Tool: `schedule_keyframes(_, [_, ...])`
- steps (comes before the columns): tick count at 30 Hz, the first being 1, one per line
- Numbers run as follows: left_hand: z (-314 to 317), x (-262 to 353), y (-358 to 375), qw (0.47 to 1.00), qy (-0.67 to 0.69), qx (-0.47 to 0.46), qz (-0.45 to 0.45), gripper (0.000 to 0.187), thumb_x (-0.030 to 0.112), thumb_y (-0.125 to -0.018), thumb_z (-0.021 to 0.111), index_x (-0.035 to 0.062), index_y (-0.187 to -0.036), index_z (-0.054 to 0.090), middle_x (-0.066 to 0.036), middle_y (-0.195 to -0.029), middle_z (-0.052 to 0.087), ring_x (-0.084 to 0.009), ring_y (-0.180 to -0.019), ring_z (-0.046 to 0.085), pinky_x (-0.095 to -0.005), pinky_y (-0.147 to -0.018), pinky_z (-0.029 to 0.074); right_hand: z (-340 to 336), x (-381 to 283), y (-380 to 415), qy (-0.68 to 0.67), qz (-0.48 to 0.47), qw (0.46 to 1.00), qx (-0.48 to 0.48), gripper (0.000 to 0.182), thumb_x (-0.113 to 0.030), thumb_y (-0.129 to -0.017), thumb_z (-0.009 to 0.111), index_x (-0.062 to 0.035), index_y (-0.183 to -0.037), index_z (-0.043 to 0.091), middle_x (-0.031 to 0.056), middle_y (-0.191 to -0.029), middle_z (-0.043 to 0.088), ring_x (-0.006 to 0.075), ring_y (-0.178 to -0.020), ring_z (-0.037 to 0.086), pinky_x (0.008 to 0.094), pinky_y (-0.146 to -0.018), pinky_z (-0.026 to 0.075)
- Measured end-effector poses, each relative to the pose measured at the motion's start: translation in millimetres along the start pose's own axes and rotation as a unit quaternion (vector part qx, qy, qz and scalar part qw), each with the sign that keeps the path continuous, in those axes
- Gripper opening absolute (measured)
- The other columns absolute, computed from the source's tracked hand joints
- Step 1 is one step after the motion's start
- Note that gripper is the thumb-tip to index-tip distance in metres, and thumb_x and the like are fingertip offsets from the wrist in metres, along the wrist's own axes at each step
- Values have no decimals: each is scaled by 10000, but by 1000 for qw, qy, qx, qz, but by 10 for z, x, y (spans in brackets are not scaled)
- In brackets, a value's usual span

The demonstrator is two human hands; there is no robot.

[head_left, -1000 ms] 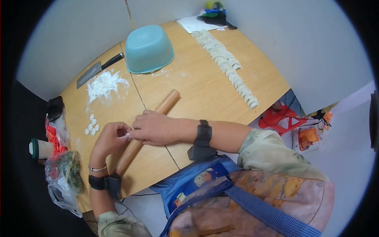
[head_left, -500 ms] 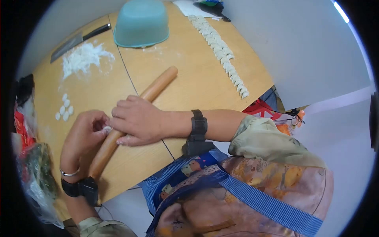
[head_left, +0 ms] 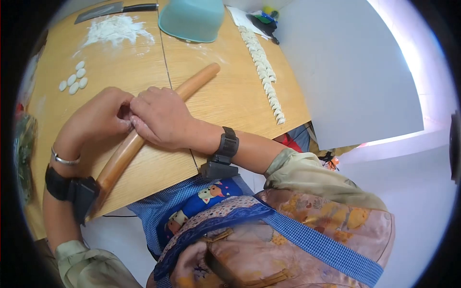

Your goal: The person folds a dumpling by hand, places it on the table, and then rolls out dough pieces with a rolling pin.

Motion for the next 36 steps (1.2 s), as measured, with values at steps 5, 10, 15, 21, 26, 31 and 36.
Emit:
schedule_keyframes(5, [-4,-105,-5,999,-4,-36,1,120,44,-747,713,-51,-804,669,-125,-671,642,-177,-620,591,-325,-619,486,15,116,-70,-17,62,998,14,149,-144,-864,615,-24,-906,537,203,-840,604,424,-827,599,519,-710,463])
schedule_keyframes(10, [-14,-194,64,993,63,-58,-87,93,32,-791,704,-30,-853,671,-79,-734,672,-149,-679,611,-305,-658,509,83,213,-171,-11,97,995,22,144,-49,-884,563,-14,-1007,497,222,-892,593,455,-842,586,531,-728,468])
schedule_keyframes(15, [-49,-235,134,981,78,-57,-167,126,15,-827,684,-38,-940,672,-103,-840,693,-162,-724,652,-329,-699,541,118,214,-341,4,100,995,-1,206,-109,-853,641,16,-945,505,225,-910,608,442,-868,597,513,-768,481])
schedule_keyframes(21, [-123,-340,42,998,20,-8,-53,103,27,-883,662,-48,-949,636,-80,-799,653,-143,-648,670,-301,-578,545,222,357,-470,16,193,980,-47,194,-160,-847,678,-6,-919,584,232,-918,655,448,-895,616,541,-792,481])
schedule_keyframes(26, [-27,-231,3,998,-57,-40,7,203,111,-802,745,-38,-930,695,-138,-788,700,-209,-705,646,-358,-671,518,154,271,-212,58,145,988,-21,186,-187,-888,649,-19,-946,594,219,-927,645,435,-907,599,548,-790,461])
schedule_keyframes(31, [-7,-54,81,995,-98,11,22,154,79,-738,744,-15,-818,653,-121,-713,637,-267,-660,617,-373,-642,509,-28,8,203,69,53,995,-49,184,-211,-953,616,-46,-972,537,165,-926,535,369,-896,510,487,-801,385])
schedule_keyframes(36, [25,-37,82,991,-98,-41,-84,131,59,-759,734,-15,-829,652,-117,-728,646,-220,-659,658,-341,-603,540,-88,-47,266,69,60,994,-64,158,-187,-953,608,-48,-960,533,161,-918,529,363,-886,507,480,-799,381])
Point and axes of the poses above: each hand's wrist, its own y-axis away from the middle knuckle, its own z-axis out of the palm, x = y × z, the point moved 8 cm from there along -y, towards the middle knuckle
